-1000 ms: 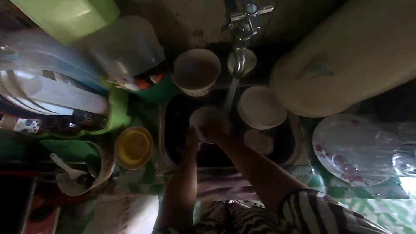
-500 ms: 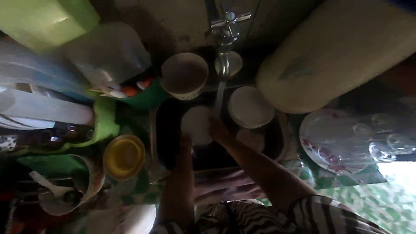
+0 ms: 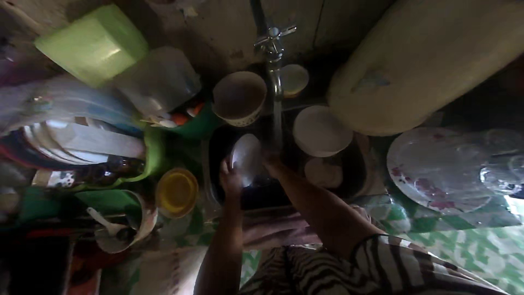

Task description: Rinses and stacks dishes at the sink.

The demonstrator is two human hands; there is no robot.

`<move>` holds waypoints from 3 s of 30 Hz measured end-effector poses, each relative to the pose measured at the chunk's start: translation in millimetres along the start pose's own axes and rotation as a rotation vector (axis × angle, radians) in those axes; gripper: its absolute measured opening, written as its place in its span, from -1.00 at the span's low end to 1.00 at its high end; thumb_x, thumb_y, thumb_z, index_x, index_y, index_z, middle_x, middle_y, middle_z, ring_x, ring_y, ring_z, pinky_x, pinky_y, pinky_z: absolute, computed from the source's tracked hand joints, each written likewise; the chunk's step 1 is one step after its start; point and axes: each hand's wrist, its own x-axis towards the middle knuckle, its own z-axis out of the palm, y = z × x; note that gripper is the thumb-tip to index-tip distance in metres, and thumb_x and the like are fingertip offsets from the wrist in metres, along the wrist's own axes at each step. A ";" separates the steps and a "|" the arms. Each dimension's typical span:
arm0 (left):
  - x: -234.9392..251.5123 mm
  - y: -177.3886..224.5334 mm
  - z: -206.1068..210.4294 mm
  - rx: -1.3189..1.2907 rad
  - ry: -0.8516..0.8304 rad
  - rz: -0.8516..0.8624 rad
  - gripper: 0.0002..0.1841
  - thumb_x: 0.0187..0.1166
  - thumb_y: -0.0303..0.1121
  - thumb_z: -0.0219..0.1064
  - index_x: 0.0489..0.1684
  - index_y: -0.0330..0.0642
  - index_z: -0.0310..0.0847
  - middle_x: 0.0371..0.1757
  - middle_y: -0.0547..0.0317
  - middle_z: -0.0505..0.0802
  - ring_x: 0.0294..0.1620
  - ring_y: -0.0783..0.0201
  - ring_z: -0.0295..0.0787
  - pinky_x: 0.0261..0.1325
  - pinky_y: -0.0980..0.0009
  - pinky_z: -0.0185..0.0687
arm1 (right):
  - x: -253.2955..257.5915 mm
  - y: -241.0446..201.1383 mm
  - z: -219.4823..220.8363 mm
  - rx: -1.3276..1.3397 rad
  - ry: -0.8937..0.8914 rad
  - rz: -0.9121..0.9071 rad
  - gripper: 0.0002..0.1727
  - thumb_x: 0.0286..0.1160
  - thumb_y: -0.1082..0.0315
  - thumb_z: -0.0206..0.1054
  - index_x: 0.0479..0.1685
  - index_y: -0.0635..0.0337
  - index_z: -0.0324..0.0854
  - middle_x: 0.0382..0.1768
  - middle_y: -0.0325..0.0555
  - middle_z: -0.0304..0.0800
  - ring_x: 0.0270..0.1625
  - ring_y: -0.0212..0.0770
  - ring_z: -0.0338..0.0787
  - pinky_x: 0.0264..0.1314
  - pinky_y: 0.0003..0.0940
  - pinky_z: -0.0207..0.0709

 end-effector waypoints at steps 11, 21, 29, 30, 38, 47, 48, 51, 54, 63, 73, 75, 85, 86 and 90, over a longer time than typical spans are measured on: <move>-97.4 47.4 -0.9 -0.040 0.033 0.431 -0.54 0.67 -0.43 0.26 0.43 -0.61 0.44 0.38 -0.44 0.65 0.45 -0.03 0.60 0.54 0.22 0.48 | -57.8 -12.4 -48.4 0.218 -0.077 -0.092 -0.45 0.79 0.17 0.21 0.69 0.13 0.31 0.38 0.24 0.63 0.27 0.07 0.75 0.24 -0.01 0.68; -60.9 139.7 106.7 -0.021 -0.486 0.189 -0.41 0.83 -0.16 0.16 0.79 -0.16 0.17 0.60 -0.26 0.56 0.56 -0.12 0.55 0.54 -0.13 0.48 | -92.1 -3.0 -207.9 -0.235 0.484 -0.146 -0.53 0.80 0.25 0.15 0.59 0.28 0.44 0.43 0.38 0.61 0.48 0.33 0.61 0.51 0.31 0.43; -8.2 130.3 176.3 0.171 -0.579 -0.092 -0.50 0.84 -0.14 0.12 0.59 -0.29 0.42 0.46 -0.37 0.63 0.43 -0.25 0.59 0.38 -0.22 0.52 | -89.2 -17.7 -223.8 -0.233 0.563 -0.079 -0.33 0.62 0.31 0.36 0.68 0.39 0.29 0.62 0.48 0.34 0.64 0.38 0.42 0.62 0.24 0.37; -5.5 127.5 183.8 0.162 -0.568 -0.129 -0.50 0.84 -0.13 0.12 0.58 -0.29 0.43 0.46 -0.37 0.63 0.42 -0.25 0.60 0.36 -0.23 0.55 | -87.1 -16.3 -222.5 -0.215 0.585 -0.091 -0.29 0.59 0.31 0.39 0.70 0.39 0.25 0.65 0.46 0.30 0.67 0.36 0.38 0.65 0.20 0.36; 7.1 133.2 202.3 0.427 -0.574 -0.062 -0.42 0.84 0.00 0.08 0.41 -0.41 0.59 0.46 -0.40 0.66 0.56 -0.29 0.53 0.57 -0.29 0.36 | -76.9 -9.7 -224.4 -0.106 0.572 -0.090 -0.26 0.65 0.23 0.37 0.73 0.38 0.19 0.60 0.42 0.38 0.60 0.28 0.49 0.59 0.15 0.43; 33.4 118.3 210.1 0.220 -0.610 -0.065 -0.42 0.81 -0.05 0.14 0.62 -0.34 0.39 0.48 -0.42 0.63 0.51 -0.30 0.55 0.50 -0.28 0.44 | -71.6 -18.3 -215.8 0.002 0.632 -0.044 -0.35 0.70 0.41 0.26 0.72 0.41 0.15 0.48 0.43 0.53 0.50 0.24 0.61 0.54 0.09 0.48; 29.5 114.2 204.7 0.166 -0.603 -0.066 -0.46 0.81 -0.12 0.17 0.60 -0.33 0.41 0.45 -0.41 0.64 0.47 -0.28 0.58 0.46 -0.25 0.48 | -75.0 -19.2 -211.7 -0.010 0.642 -0.031 -0.35 0.68 0.47 0.25 0.73 0.39 0.13 0.48 0.43 0.52 0.50 0.24 0.61 0.53 0.09 0.49; 11.1 103.8 181.5 -0.106 -0.625 -0.120 -0.50 0.80 -0.26 0.18 0.68 -0.21 0.31 0.41 -0.32 0.65 0.29 -0.15 0.67 0.24 -0.09 0.64 | -77.8 -15.6 -204.6 0.023 0.627 -0.061 -0.35 0.63 0.54 0.24 0.73 0.36 0.16 0.50 0.44 0.49 0.49 0.25 0.60 0.49 0.12 0.52; -0.5 96.7 154.5 -0.223 -0.608 -0.224 -0.41 0.74 -0.32 0.23 0.78 0.04 0.21 0.39 -0.22 0.67 0.17 -0.06 0.68 0.11 -0.01 0.65 | -75.3 -11.8 -193.6 0.024 0.589 -0.099 -0.39 0.58 0.60 0.24 0.66 0.40 0.25 0.47 0.45 0.51 0.47 0.25 0.61 0.47 0.12 0.54; -11.1 115.6 68.1 -0.139 -0.362 0.129 -0.19 0.44 -0.37 0.48 0.81 -0.04 0.26 0.64 -0.20 0.52 0.59 -0.23 0.42 0.45 -0.31 0.42 | -78.7 -38.6 -124.1 0.241 0.505 -0.092 -0.41 0.68 0.35 0.33 0.63 0.36 0.30 0.45 0.44 0.52 0.45 0.25 0.61 0.45 0.13 0.52; -14.0 141.7 16.8 0.011 -0.468 0.526 -0.39 0.71 -0.15 0.33 0.74 -0.12 0.36 0.82 -0.26 0.22 0.71 -0.19 0.31 0.65 -0.13 0.34 | -8.4 -14.3 -62.8 0.761 0.188 -0.286 -0.51 0.85 0.10 0.09 0.61 0.13 0.33 0.17 0.10 0.70 0.10 -0.08 0.76 0.13 -0.07 0.70; -5.7 136.6 7.2 -0.038 -0.545 0.561 -0.51 0.82 -0.30 0.16 0.72 -0.14 0.39 0.78 -0.21 0.33 0.70 -0.10 0.36 0.68 -0.04 0.35 | -3.4 -9.7 -63.1 0.825 0.147 -0.305 -0.50 0.83 0.11 0.12 0.65 0.06 0.30 0.21 0.07 0.71 0.14 -0.08 0.77 0.16 -0.04 0.71; 22.0 153.4 1.8 0.141 -0.761 0.475 -0.39 0.60 -0.48 0.37 0.71 -0.16 0.40 0.74 -0.14 0.41 0.71 0.01 0.38 0.67 0.07 0.40 | -16.7 -0.6 -75.9 0.770 0.028 -0.316 -0.49 0.83 -0.04 0.04 0.56 0.03 0.36 0.05 -0.08 0.77 0.00 -0.22 0.79 0.04 -0.18 0.74; 21.2 156.9 5.2 0.183 -0.754 0.493 -0.37 0.57 -0.48 0.40 0.71 -0.15 0.41 0.72 -0.15 0.45 0.69 0.01 0.41 0.66 0.04 0.42 | -14.4 2.0 -75.7 0.794 -0.004 -0.321 -0.50 0.82 -0.04 0.05 0.55 0.02 0.37 0.04 -0.10 0.78 0.00 -0.23 0.80 0.04 -0.19 0.74; 16.2 169.9 11.6 0.303 -0.760 0.492 -0.26 0.46 -0.55 0.42 0.74 -0.07 0.30 0.64 -0.21 0.50 0.57 -0.09 0.53 0.52 -0.08 0.55 | 3.0 13.5 -78.9 0.837 -0.044 -0.317 -0.49 0.83 -0.04 0.05 0.54 0.06 0.39 0.07 -0.04 0.79 0.04 -0.18 0.81 0.07 -0.12 0.76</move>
